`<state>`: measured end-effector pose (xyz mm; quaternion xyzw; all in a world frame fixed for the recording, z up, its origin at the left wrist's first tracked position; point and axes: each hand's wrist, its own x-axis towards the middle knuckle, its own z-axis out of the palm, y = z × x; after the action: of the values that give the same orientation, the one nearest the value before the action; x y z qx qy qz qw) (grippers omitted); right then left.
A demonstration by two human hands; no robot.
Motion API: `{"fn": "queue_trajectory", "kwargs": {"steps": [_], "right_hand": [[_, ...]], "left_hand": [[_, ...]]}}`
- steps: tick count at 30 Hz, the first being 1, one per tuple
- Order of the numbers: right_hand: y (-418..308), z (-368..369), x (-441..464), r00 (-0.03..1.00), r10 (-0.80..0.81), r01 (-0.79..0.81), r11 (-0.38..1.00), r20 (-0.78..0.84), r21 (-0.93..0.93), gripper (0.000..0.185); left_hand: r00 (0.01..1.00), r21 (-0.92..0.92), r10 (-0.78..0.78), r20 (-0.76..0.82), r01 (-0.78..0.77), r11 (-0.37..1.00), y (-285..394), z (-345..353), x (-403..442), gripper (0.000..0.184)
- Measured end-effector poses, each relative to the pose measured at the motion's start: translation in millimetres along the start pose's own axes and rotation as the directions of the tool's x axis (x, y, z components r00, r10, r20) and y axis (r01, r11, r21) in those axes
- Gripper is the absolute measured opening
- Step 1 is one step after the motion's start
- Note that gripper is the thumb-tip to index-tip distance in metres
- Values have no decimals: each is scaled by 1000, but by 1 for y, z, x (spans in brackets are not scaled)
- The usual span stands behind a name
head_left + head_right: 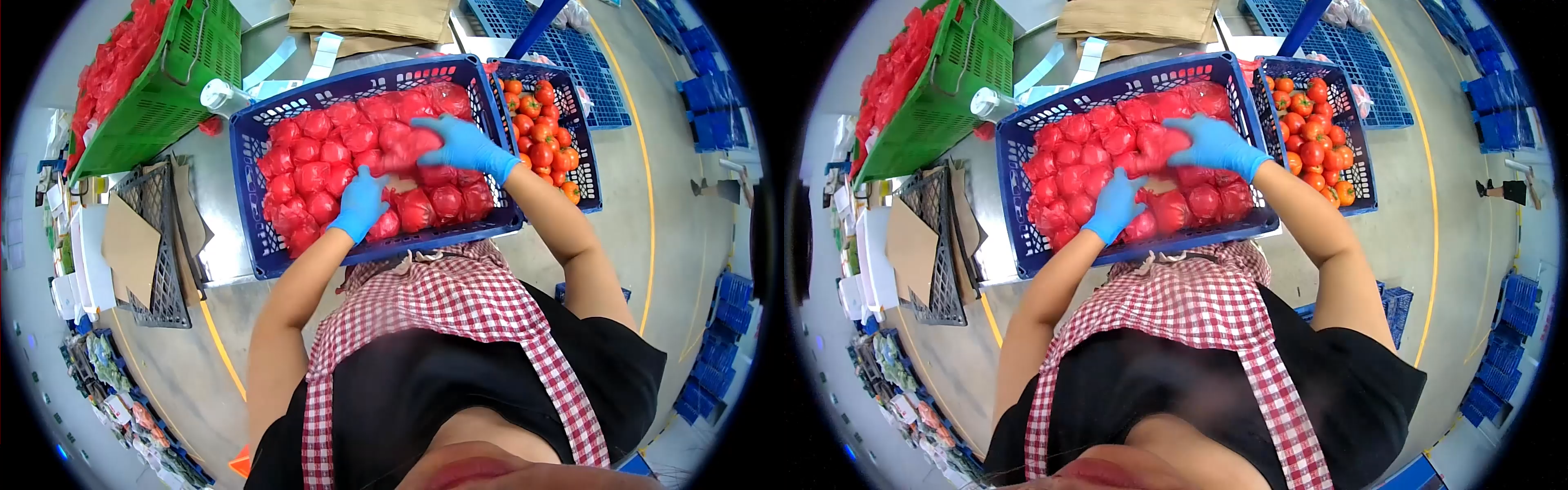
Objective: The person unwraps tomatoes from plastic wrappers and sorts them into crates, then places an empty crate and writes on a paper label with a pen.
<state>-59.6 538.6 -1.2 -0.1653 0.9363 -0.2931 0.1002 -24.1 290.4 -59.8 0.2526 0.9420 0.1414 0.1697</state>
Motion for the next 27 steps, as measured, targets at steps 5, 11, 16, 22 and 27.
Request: {"fn": "queue_trajectory", "kwargs": {"steps": [5, 11, 16, 22, 27], "right_hand": [[46, 26, 13, 905, 210, -210, 977, -370, 41, 39], [0, 5, -2, 919, 330, -179, 835, -214, 520, 35], [-50, 70, -34, 965, -51, 140, 929, 257, -341, 55], [-9, 127, -30, 902, -258, 317, 940, 346, -127, 30], [-12, 80, -19, 968, 64, -168, 884, 243, 436, 20]], "left_hand": [[992, 76, 128, 8, -128, 989, -25, 25, 9, 29], [897, -961, -371, 241, 168, -219, -140, 22, 16, 26], [888, -997, -453, 74, 70, -26, -91, -78, -6, 34], [944, -143, 145, 295, -106, 984, -17, -57, -25, 52], [916, 42, 229, 329, -257, 966, -3, -13, -21, 61]]}}
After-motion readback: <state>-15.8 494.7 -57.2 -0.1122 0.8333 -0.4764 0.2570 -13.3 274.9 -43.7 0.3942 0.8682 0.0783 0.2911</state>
